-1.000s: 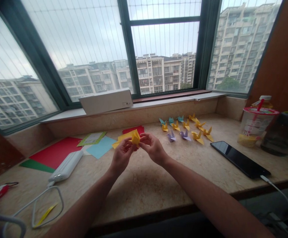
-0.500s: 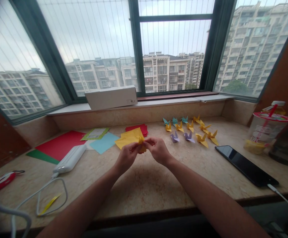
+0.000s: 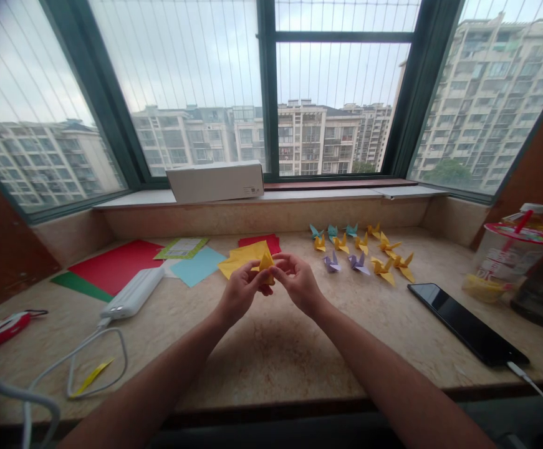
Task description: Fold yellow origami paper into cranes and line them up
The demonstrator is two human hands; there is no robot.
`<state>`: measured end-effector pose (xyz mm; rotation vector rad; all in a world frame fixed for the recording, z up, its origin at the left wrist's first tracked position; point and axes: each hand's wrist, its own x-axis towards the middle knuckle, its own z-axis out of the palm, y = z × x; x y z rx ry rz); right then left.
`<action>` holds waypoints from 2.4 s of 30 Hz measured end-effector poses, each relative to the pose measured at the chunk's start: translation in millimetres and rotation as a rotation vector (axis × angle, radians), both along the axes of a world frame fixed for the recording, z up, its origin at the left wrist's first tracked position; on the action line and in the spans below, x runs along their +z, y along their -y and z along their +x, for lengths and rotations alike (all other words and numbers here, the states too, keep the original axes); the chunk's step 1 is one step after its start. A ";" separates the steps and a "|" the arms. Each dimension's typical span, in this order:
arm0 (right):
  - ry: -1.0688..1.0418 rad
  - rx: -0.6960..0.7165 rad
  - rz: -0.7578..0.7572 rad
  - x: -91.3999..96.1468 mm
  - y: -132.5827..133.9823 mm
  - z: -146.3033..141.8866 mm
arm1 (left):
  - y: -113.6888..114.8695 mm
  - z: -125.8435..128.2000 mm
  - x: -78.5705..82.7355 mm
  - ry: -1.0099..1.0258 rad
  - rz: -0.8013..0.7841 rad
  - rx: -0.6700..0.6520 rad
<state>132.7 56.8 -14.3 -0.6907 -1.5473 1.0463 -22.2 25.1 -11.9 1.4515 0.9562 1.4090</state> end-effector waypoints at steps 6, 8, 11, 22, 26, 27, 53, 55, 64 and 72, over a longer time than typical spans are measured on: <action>0.029 0.087 -0.069 -2.4 -2.1 -0.3 | 2.3 -2.1 0.9 0.017 0.072 0.038; -0.015 0.096 -0.090 -3.3 -4.1 0.2 | 4.1 -1.3 2.5 0.005 0.089 0.002; -0.071 0.095 -0.092 -2.3 -6.4 2.5 | 6.3 0.5 4.0 -0.026 0.110 -0.058; -0.169 0.300 -0.157 -0.4 -4.2 5.9 | 8.3 0.8 9.1 0.107 0.077 -0.085; -0.241 0.367 -0.170 2.0 -2.6 7.1 | 11.4 1.3 11.7 0.164 0.052 -0.089; -0.251 0.373 -0.166 2.8 -2.2 7.2 | 11.9 1.4 12.0 0.175 0.046 -0.091; -0.159 0.127 -0.066 4.6 -1.1 3.0 | 4.3 0.9 5.5 0.028 0.071 -0.043; -0.127 0.115 -0.066 3.5 -1.5 3.5 | 3.6 0.4 5.4 0.008 0.077 -0.038; -0.213 0.154 -0.104 3.7 -2.7 4.1 | 2.1 0.7 6.5 0.047 0.095 -0.061; -0.172 0.093 -0.097 3.3 -1.6 1.6 | 1.7 0.1 4.3 -0.024 0.135 0.066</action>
